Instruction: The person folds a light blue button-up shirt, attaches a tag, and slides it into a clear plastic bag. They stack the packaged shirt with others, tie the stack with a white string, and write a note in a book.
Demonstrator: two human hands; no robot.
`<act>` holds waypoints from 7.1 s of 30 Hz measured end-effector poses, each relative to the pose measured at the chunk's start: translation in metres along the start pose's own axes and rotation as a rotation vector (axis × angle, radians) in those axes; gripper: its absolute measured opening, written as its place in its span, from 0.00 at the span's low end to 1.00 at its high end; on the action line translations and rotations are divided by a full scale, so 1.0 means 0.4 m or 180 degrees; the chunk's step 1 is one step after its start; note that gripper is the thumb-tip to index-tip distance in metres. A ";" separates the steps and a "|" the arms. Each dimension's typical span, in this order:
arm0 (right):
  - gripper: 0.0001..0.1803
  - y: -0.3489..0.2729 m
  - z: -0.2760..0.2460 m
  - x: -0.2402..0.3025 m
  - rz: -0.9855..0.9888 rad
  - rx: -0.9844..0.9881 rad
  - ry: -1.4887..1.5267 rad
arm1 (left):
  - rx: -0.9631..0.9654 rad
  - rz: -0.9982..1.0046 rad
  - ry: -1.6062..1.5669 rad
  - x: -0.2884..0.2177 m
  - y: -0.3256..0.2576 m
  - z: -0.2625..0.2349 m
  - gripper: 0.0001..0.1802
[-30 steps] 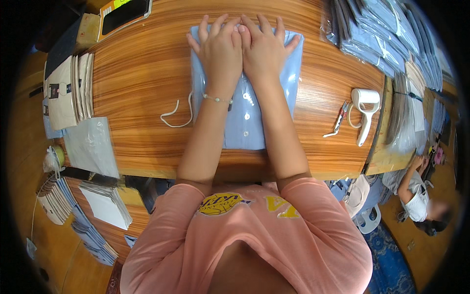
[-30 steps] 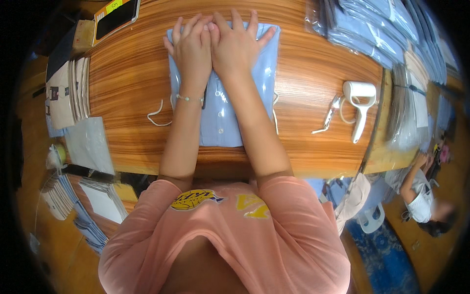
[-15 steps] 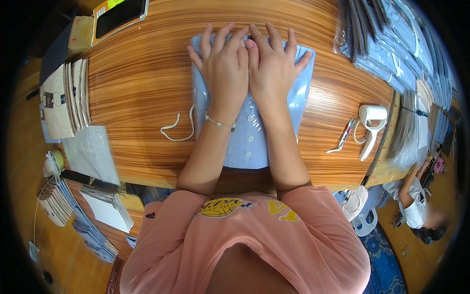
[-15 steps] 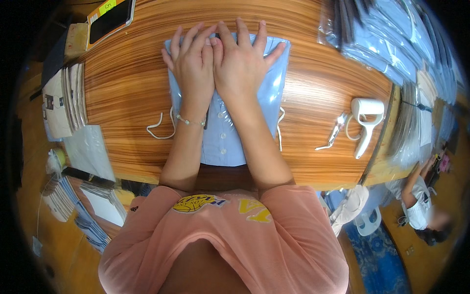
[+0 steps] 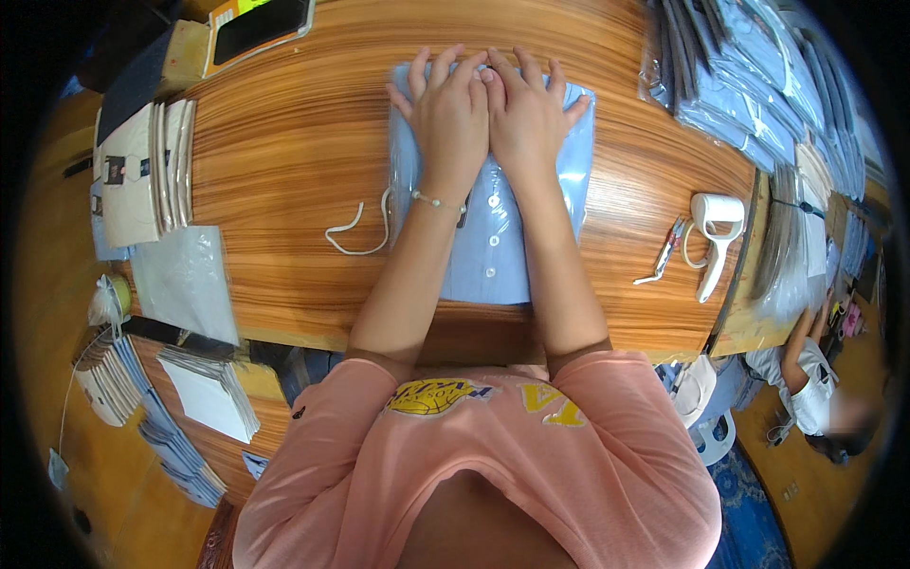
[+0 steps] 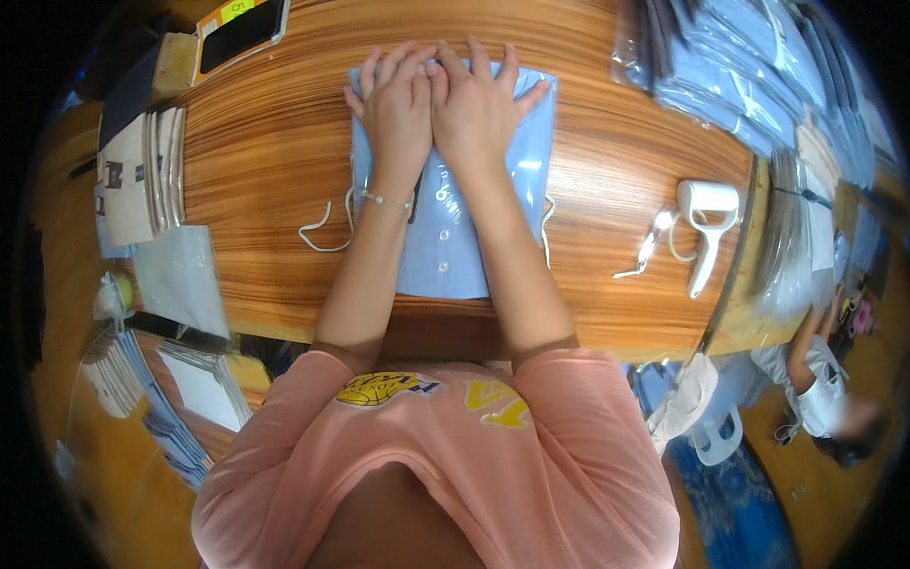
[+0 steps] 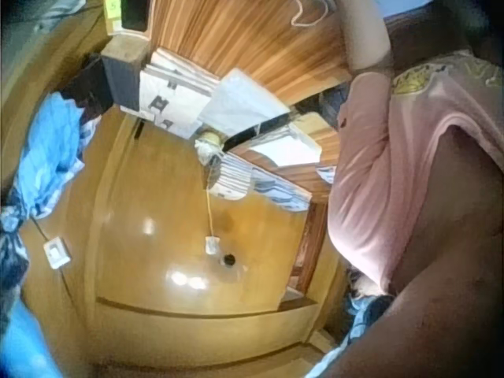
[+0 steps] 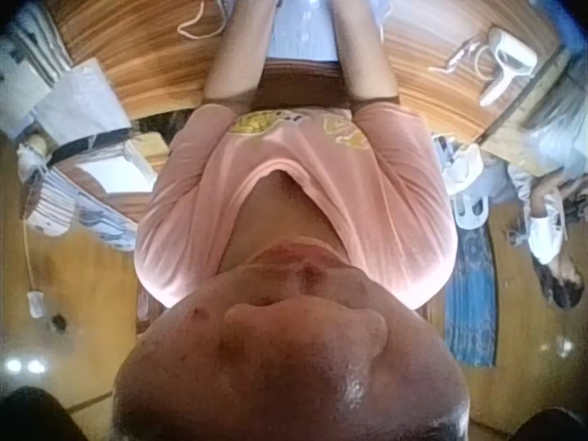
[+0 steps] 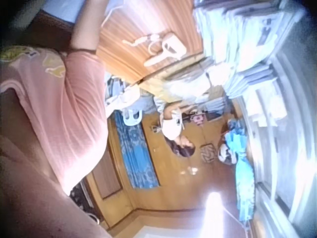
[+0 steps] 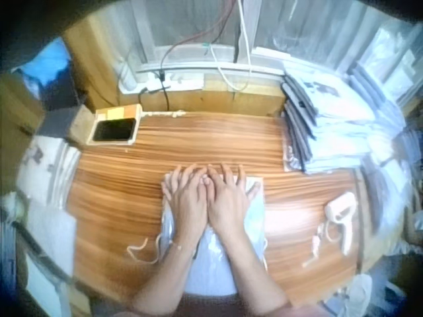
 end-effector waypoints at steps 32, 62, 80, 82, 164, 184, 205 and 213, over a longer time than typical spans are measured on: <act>0.22 -0.081 -0.049 0.004 0.0012 -0.0106 0.0085 | 0.0345 -0.0063 0.0473 -0.016 -0.067 -0.055 0.22; 0.35 -0.039 -0.230 -0.094 0.2397 0.0424 0.3698 | 0.1133 -0.1797 -0.2872 0.240 -0.008 -0.072 0.33; 0.51 0.236 -0.131 -0.103 0.0539 0.4368 0.0699 | 0.4431 0.0576 -0.0576 0.066 0.242 -0.136 0.51; 0.49 0.219 -0.122 -0.095 0.0656 0.5088 0.0529 | 0.5043 0.0944 -0.0280 0.079 0.242 -0.110 0.50; 0.45 -0.660 -0.351 -0.171 -0.0093 0.0433 0.1645 | 0.0827 0.0172 -0.0344 0.150 -0.643 -0.360 0.46; 0.26 -0.644 -0.365 -0.180 0.0248 0.0458 0.2516 | 0.0858 -0.0390 -0.1890 0.172 -0.654 -0.346 0.39; 0.07 -0.363 -0.332 -0.360 0.0452 0.0456 -0.0445 | 0.0735 -0.0027 0.0830 0.483 -0.365 -0.453 0.11; 0.08 -0.227 -0.399 -0.379 -0.0159 0.1650 -0.1310 | 0.1673 0.0199 0.0701 0.428 -0.268 -0.455 0.18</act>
Point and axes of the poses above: each hand's wrist, its own y-axis towards the middle knuckle, its own z-axis out of the palm, x = y × z, the point moved 2 cm from there along y, towards the middle knuckle, and after that the axes turned 10 degrees about y, right-handed, at the moved point
